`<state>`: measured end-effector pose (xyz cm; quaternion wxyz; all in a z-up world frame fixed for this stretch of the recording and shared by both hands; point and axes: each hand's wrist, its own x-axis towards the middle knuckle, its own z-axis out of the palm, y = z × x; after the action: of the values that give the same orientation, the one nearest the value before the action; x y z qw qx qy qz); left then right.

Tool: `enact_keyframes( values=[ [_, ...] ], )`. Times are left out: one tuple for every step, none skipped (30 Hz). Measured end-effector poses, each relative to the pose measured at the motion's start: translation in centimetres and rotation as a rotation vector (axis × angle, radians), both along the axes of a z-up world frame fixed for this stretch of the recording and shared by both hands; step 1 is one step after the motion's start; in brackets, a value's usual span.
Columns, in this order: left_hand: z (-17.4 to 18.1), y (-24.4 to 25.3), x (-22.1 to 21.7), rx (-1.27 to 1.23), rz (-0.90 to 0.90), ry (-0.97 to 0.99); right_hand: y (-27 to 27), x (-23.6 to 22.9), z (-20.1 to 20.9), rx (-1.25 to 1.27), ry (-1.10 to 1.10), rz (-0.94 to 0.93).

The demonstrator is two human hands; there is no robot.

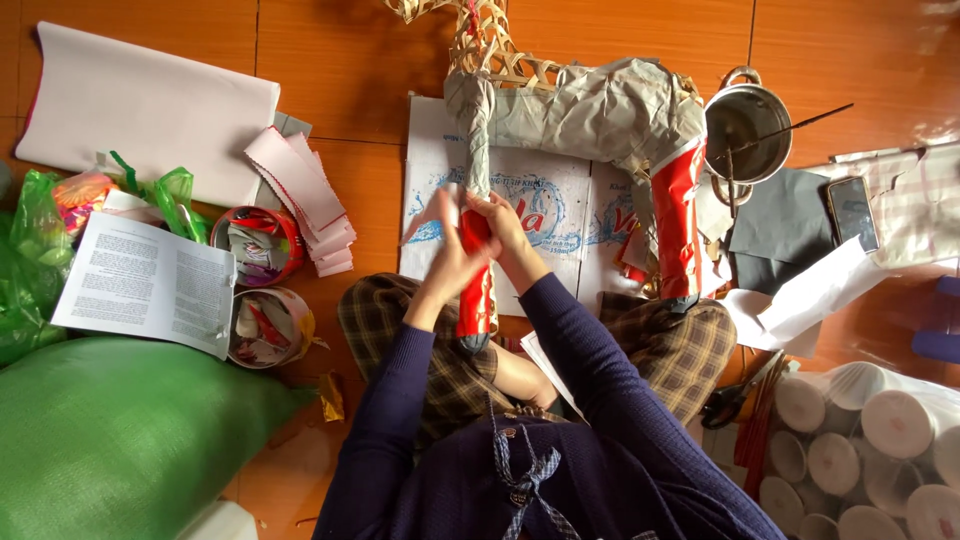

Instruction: Cutting paper strips and wrapping them around the legs of a paper mache giraffe model

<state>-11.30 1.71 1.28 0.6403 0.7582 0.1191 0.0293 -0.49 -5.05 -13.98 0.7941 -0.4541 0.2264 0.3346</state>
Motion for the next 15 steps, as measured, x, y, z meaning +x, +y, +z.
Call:
enact_keyframes(
  values=[
    [-1.7,1.7,1.5,0.001,0.004,-0.001,0.1,-0.3,1.6,0.001,-0.001,0.004],
    [-3.4,3.4,3.0,0.085,0.268,-0.067,0.3,-0.7,3.2,-0.014,0.002,-0.001],
    [-5.0,5.1,4.4,0.170,0.530,-0.135,0.4,-1.1,4.8,-0.030,0.005,-0.007],
    [-4.1,5.8,5.9,0.170,0.532,-0.135,0.1,-1.6,7.8,-0.030,0.005,-0.006],
    [-3.2,6.4,7.6,0.281,0.514,-0.196,-0.4,-2.0,10.7,-0.258,-0.258,0.234],
    [-2.2,7.0,9.3,0.392,0.494,-0.257,-0.8,-2.4,13.7,-0.485,-0.521,0.473],
    [-1.6,6.1,10.4,0.391,0.494,-0.263,-1.0,-2.5,12.0,-0.487,-0.526,0.471],
    [-1.0,5.3,11.5,0.406,0.393,-0.226,-1.3,-2.7,10.2,-0.652,-0.874,0.416],
    [-0.5,4.4,12.4,0.419,0.292,-0.187,-1.6,-3.0,8.3,-0.814,-1.218,0.349],
    [-0.7,3.4,13.1,0.418,0.292,-0.189,-1.3,-2.7,8.4,-0.816,-1.220,0.348],
    [-1.0,2.4,13.6,0.329,0.144,-0.131,-1.0,-2.6,8.5,-0.834,-1.176,0.248],
    [-1.3,1.3,14.1,0.239,-0.003,-0.073,-0.8,-2.6,8.5,-0.851,-1.130,0.148],
    [-0.8,1.4,13.0,0.239,-0.003,-0.075,-1.1,-1.9,5.6,-0.851,-1.132,0.147],
    [-0.3,1.5,11.8,0.014,-0.032,-0.083,-1.5,-1.2,2.7,-0.753,-0.894,0.059],
    [0.2,1.6,10.5,-0.208,-0.062,-0.087,-1.7,-0.7,-0.2,-0.648,-0.655,-0.026]
  ],
)
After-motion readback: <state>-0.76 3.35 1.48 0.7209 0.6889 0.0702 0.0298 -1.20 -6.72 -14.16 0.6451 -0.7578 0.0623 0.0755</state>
